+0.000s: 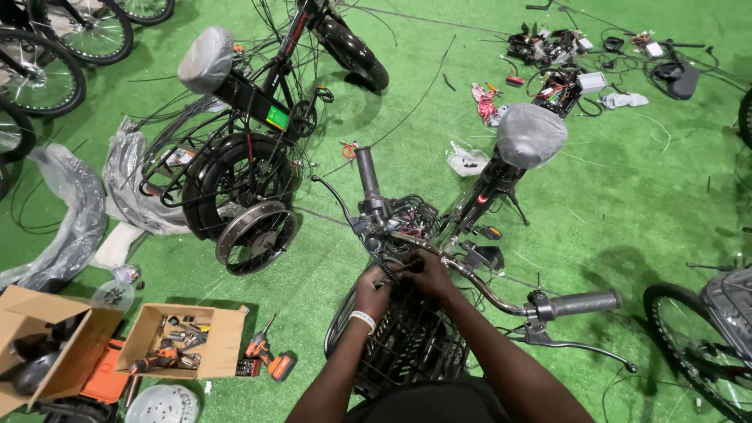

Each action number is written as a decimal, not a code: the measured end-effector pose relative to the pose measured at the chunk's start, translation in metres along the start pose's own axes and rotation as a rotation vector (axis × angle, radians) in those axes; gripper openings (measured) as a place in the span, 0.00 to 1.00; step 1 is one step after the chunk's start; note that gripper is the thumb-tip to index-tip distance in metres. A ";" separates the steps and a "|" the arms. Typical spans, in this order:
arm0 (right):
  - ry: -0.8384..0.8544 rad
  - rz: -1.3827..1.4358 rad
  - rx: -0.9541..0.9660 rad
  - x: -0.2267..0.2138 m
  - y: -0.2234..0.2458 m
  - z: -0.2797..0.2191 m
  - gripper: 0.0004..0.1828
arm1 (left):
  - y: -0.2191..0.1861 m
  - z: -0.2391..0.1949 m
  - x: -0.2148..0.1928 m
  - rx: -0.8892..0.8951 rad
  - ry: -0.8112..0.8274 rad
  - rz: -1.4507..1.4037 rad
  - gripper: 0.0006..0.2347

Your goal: The person assembles the front section of an electric bicycle, focusing on the handlebars and front basket. They connect various wires and components near the handlebar stem and within the basket area.

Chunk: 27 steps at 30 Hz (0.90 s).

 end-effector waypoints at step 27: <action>0.010 -0.074 0.298 -0.003 0.131 -0.098 0.18 | -0.002 -0.093 0.029 -0.560 0.161 -0.566 0.08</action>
Point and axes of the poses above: each hand's wrist, its own z-axis towards the middle knuckle, its own x-axis out of the palm, y = z × x, the point moved 7 cm from there along z, towards the middle knuckle, and after that the axes turned 14 degrees about z, right-handed, at the moved point
